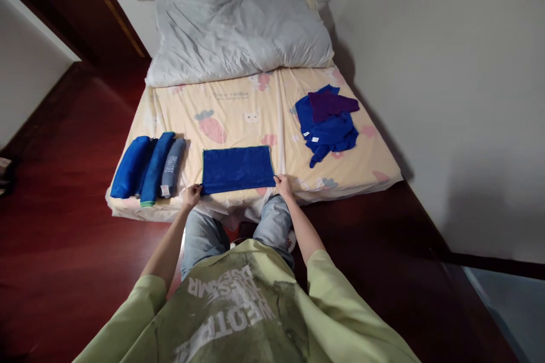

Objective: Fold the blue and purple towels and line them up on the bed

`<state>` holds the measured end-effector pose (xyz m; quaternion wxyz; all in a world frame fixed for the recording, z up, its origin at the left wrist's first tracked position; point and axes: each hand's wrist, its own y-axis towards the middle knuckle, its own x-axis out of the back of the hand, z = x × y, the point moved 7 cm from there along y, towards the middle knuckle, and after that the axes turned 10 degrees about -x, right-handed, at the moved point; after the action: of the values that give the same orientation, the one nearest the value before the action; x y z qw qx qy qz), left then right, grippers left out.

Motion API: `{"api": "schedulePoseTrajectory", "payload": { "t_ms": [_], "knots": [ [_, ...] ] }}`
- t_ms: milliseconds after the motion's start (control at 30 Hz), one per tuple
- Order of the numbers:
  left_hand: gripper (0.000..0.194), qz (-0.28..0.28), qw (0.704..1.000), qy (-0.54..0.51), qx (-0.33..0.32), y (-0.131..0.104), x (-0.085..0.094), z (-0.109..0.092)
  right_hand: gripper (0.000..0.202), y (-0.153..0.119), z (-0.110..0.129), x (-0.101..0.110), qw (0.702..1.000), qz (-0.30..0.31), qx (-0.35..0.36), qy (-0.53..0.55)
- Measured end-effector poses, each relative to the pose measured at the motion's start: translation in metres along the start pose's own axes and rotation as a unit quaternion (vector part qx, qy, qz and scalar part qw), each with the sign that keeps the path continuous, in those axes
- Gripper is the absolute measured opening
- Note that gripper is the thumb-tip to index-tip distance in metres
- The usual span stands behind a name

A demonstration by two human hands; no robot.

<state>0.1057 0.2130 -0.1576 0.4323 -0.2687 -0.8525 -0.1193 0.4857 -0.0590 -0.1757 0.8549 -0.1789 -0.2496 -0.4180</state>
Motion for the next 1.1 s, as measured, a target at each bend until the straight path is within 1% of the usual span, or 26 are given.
{"api": "schedulePoseTrajectory", "payload": {
  "t_ms": [167,267,433,533,767,933,1033,1067,1100],
  "knots": [
    [0.031,0.002,1.0,0.009,-0.004,0.001,-0.002,0.002,0.035,0.0,0.0,0.003,0.999,0.002,-0.038,-0.002],
    [0.032,0.01,1.0,0.009,-0.001,0.001,-0.003,0.002,0.035,-0.002,0.002,0.004,0.999,0.005,-0.047,-0.012],
    [0.031,-0.006,1.0,-0.002,0.009,0.001,-0.002,0.003,0.031,-0.004,0.006,0.006,0.998,0.003,-0.056,-0.031],
    [0.031,-0.005,1.0,-0.003,0.008,0.003,-0.003,0.002,0.028,-0.005,0.006,0.005,0.997,0.004,-0.066,-0.048],
    [0.031,-0.001,1.0,0.014,0.003,0.005,-0.004,0.0,0.026,-0.003,0.004,0.004,0.995,-0.013,-0.063,-0.074],
    [0.028,-0.013,1.0,0.021,-0.001,0.004,-0.004,-0.001,0.024,0.0,0.001,0.0,0.993,-0.013,-0.065,-0.101],
    [0.026,-0.021,0.999,0.028,-0.025,0.002,-0.006,-0.006,0.023,-0.004,0.004,0.001,0.989,-0.015,-0.062,-0.135],
    [0.026,-0.035,0.998,0.04,-0.045,0.0,-0.005,-0.01,0.024,-0.007,0.008,0.003,0.988,-0.026,-0.042,-0.148],
    [0.028,-0.053,0.994,0.056,-0.072,-0.002,-0.003,-0.015,0.026,-0.012,0.014,0.005,0.986,-0.039,-0.007,-0.161]
  ]
}}
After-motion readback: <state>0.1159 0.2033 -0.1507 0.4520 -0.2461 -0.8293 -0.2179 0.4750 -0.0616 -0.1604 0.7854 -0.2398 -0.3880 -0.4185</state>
